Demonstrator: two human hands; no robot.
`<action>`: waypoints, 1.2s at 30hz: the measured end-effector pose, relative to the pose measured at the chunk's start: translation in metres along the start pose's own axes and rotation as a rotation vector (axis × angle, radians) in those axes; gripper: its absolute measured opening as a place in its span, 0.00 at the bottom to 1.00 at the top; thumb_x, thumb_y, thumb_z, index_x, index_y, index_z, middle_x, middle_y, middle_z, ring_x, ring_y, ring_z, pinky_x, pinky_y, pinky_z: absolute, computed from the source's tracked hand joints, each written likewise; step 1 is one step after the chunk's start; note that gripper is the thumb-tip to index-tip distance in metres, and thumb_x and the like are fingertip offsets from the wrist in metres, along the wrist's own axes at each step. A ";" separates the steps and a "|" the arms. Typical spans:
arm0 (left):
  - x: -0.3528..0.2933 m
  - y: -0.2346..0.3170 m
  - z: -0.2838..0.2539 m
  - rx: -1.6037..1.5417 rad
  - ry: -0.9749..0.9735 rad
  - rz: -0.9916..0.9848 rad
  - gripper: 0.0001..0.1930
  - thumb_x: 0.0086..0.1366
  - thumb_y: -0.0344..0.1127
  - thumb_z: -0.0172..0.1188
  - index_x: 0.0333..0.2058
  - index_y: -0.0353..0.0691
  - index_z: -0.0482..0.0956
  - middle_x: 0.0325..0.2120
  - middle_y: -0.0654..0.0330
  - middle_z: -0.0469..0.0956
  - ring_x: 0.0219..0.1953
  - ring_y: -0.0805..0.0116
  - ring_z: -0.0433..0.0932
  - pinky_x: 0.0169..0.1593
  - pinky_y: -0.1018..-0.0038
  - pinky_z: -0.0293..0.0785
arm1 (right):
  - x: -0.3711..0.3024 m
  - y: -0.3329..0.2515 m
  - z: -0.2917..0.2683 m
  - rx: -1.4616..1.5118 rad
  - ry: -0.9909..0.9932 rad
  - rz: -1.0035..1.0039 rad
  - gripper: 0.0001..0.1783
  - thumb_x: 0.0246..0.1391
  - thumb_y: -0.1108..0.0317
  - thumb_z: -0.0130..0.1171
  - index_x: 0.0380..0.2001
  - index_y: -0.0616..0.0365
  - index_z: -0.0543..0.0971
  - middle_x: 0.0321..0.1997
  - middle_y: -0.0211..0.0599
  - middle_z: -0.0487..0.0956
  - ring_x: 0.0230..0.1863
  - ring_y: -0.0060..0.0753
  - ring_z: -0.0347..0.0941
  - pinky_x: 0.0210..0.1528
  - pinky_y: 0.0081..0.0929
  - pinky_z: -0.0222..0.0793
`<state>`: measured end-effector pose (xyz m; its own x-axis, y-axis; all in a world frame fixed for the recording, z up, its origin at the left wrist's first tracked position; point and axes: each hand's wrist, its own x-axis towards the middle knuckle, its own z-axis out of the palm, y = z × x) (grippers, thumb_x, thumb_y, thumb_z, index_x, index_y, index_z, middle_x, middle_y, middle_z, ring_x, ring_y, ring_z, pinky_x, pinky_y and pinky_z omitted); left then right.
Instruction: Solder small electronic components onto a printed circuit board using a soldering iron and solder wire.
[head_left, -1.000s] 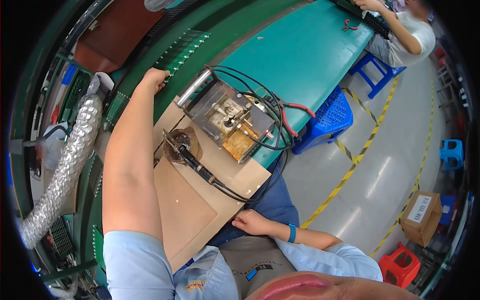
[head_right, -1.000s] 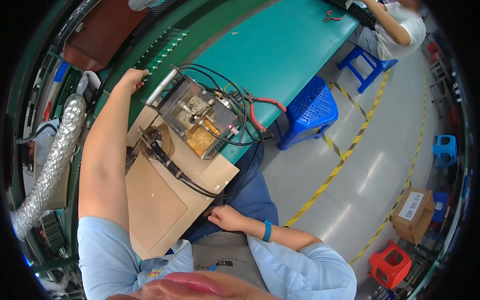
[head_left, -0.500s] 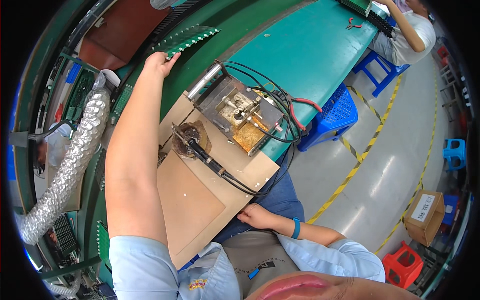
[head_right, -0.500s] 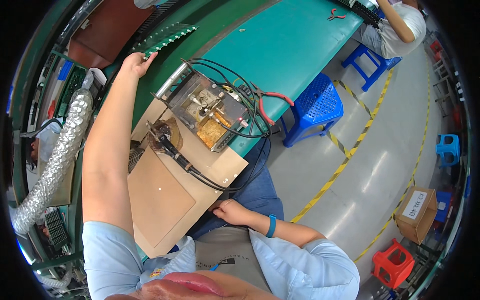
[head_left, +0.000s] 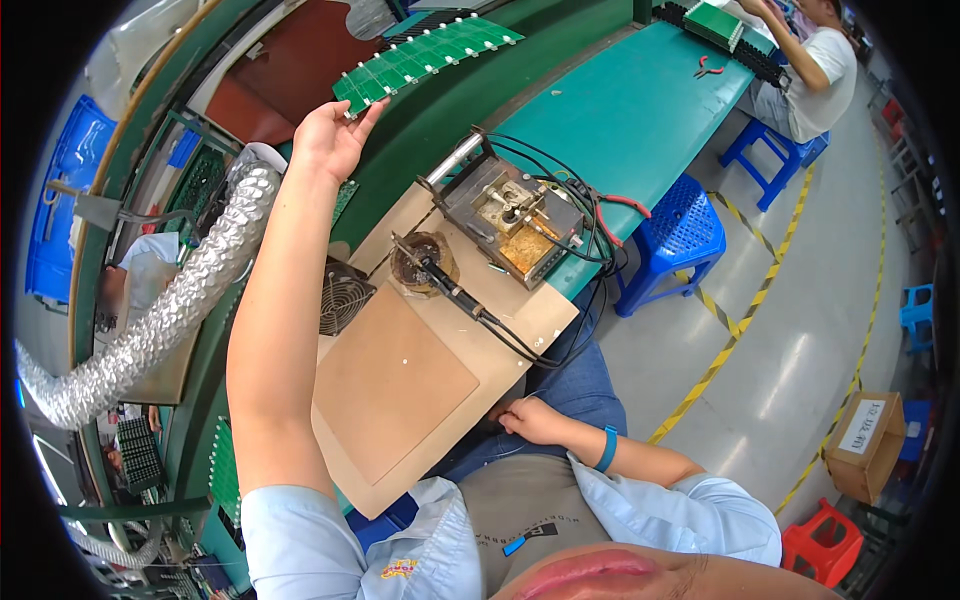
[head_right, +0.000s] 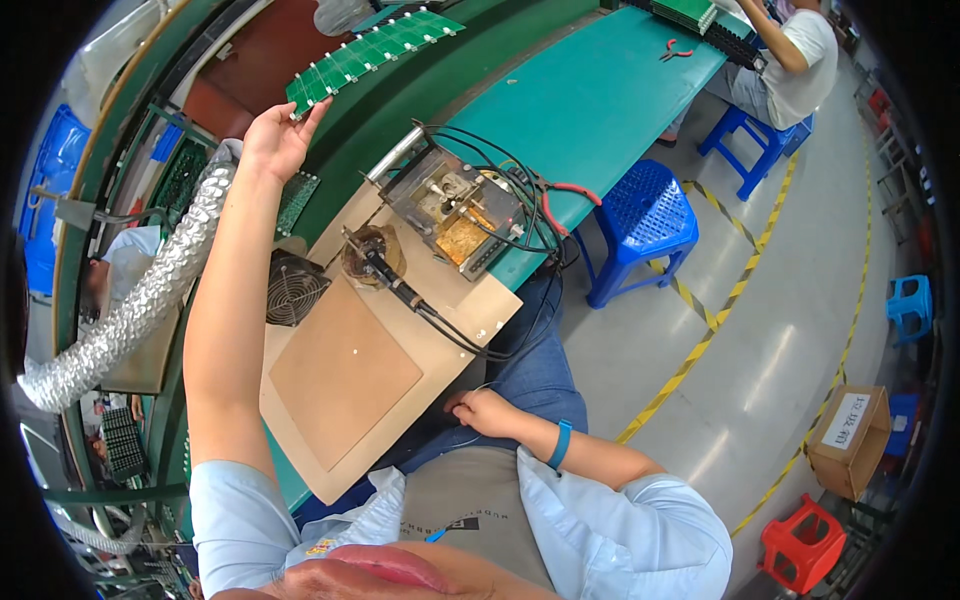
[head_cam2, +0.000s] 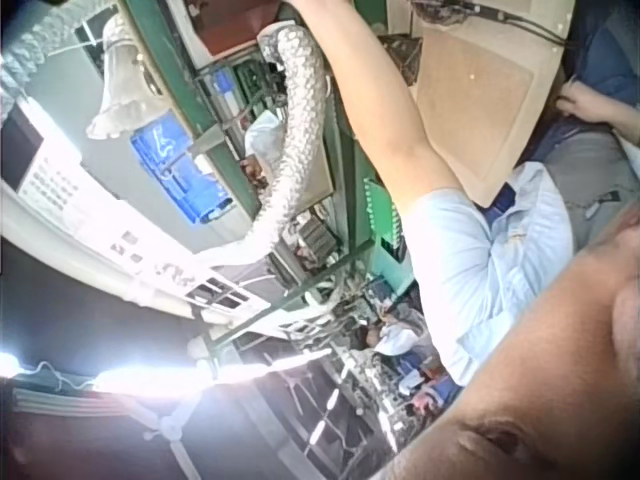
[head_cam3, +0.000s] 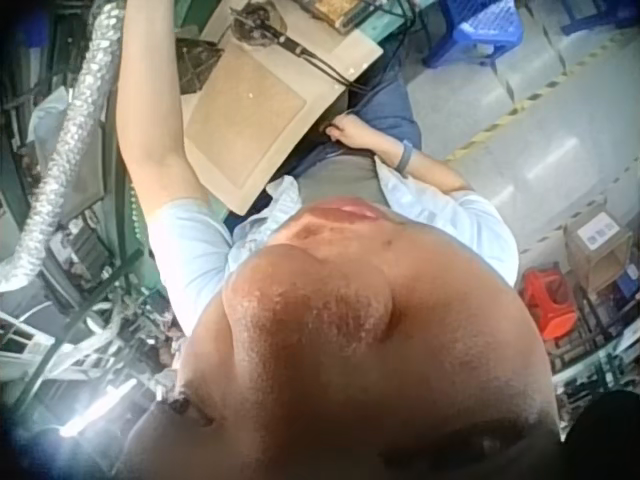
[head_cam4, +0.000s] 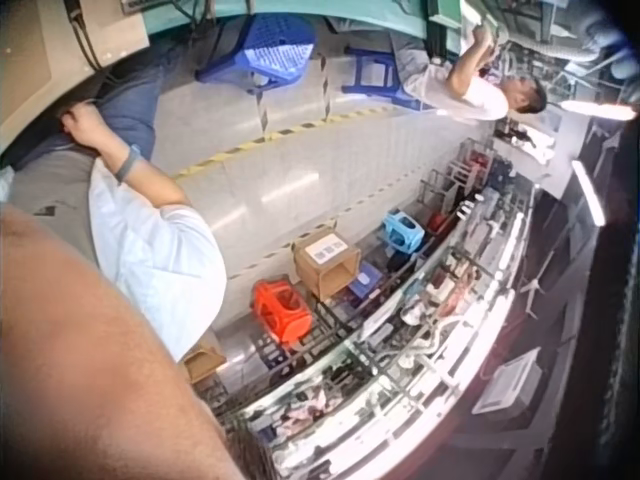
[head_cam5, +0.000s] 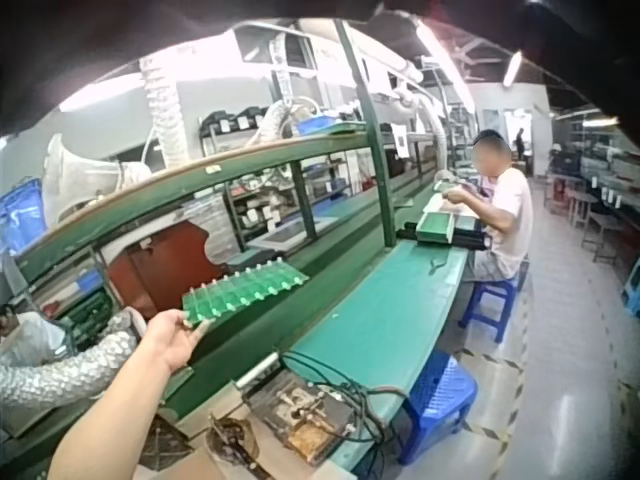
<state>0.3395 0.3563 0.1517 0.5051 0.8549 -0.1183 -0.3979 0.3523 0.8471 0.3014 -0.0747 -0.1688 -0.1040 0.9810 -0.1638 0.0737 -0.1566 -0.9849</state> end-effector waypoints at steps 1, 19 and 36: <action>-0.012 0.002 0.001 0.003 -0.045 -0.017 0.13 0.70 0.20 0.44 0.50 0.13 0.61 0.53 0.31 0.67 0.51 0.35 0.78 0.54 0.58 0.86 | -0.001 0.001 0.001 -0.017 0.012 0.008 0.14 0.65 0.69 0.52 0.47 0.61 0.83 0.29 0.36 0.83 0.28 0.33 0.77 0.36 0.27 0.74; -0.133 0.015 0.023 -0.058 -0.278 -0.098 0.19 0.71 0.24 0.45 0.55 0.13 0.62 0.53 0.30 0.73 0.55 0.43 0.80 0.58 0.66 0.84 | -0.007 0.000 0.004 0.088 0.024 0.115 0.15 0.65 0.71 0.50 0.48 0.60 0.83 0.29 0.31 0.80 0.26 0.24 0.72 0.32 0.19 0.71; -0.131 0.010 0.019 -0.078 -0.275 -0.113 0.17 0.71 0.25 0.45 0.52 0.15 0.63 0.49 0.31 0.75 0.52 0.45 0.82 0.52 0.71 0.87 | -0.008 0.000 0.003 0.179 0.051 0.114 0.14 0.66 0.70 0.51 0.47 0.63 0.83 0.29 0.32 0.80 0.26 0.23 0.71 0.31 0.19 0.70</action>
<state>0.2835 0.2407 0.1858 0.7336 0.6773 -0.0562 -0.3795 0.4768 0.7928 0.2991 -0.0831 -0.1678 -0.0540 0.9596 -0.2761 -0.0962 -0.2802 -0.9551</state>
